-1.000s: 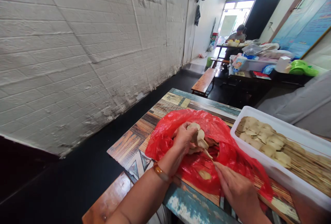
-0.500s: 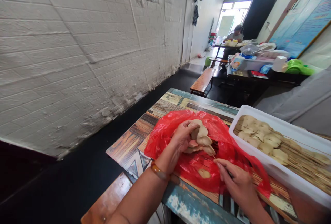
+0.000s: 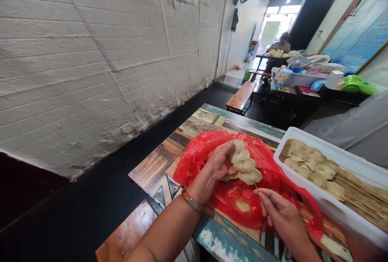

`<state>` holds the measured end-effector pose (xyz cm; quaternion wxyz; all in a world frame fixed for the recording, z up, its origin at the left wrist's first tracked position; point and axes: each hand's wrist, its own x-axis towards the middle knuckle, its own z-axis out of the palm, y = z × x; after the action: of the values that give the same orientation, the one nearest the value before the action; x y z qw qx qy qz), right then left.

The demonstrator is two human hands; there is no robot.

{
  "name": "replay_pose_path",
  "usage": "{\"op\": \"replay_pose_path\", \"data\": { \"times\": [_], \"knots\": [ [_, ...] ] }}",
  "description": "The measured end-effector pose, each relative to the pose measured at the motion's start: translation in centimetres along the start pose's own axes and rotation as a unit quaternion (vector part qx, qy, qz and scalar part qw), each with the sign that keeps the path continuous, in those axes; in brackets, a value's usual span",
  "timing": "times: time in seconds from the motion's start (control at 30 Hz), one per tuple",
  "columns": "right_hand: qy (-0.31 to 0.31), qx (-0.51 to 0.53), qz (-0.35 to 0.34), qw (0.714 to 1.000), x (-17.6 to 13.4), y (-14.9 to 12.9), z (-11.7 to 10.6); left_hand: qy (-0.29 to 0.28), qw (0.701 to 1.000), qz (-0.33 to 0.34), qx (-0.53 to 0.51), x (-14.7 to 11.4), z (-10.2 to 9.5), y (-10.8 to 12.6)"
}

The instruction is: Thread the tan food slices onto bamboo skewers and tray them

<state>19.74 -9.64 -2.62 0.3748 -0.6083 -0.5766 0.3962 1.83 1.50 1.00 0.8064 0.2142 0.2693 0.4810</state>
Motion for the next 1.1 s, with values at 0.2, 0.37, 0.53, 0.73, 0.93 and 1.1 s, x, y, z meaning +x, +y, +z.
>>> {"op": "replay_pose_path", "data": {
  "times": [0.2, 0.37, 0.53, 0.73, 0.93, 1.1],
  "knots": [
    [0.017, -0.065, -0.030, 0.997, -0.03, 0.14, 0.00, 0.026, 0.997, 0.061, 0.037, 0.52, -0.07, -0.64],
    [0.028, -0.094, -0.041, 0.994, -0.14, 0.35, 0.14, 0.047, 0.994, 0.074, 0.068, 0.46, 0.00, -0.82],
    [0.020, -0.087, -0.028, 0.996, -0.21, 0.50, 0.21, 0.064, 0.991, 0.078, 0.085, 0.27, 0.30, -0.87],
    [0.015, -0.062, -0.018, 0.998, -0.15, 0.25, 0.34, 0.048, 0.990, 0.078, 0.108, 0.12, 0.35, -0.99],
    [0.021, -0.046, -0.011, 0.999, -0.12, -0.22, 0.39, 0.048, 0.992, 0.061, 0.094, -0.12, 0.83, -1.09],
    [-0.013, 0.051, 0.031, 0.998, 0.03, -0.45, 0.20, 0.008, 0.997, 0.026, 0.066, 0.19, 0.42, -0.95]
  ]
}}
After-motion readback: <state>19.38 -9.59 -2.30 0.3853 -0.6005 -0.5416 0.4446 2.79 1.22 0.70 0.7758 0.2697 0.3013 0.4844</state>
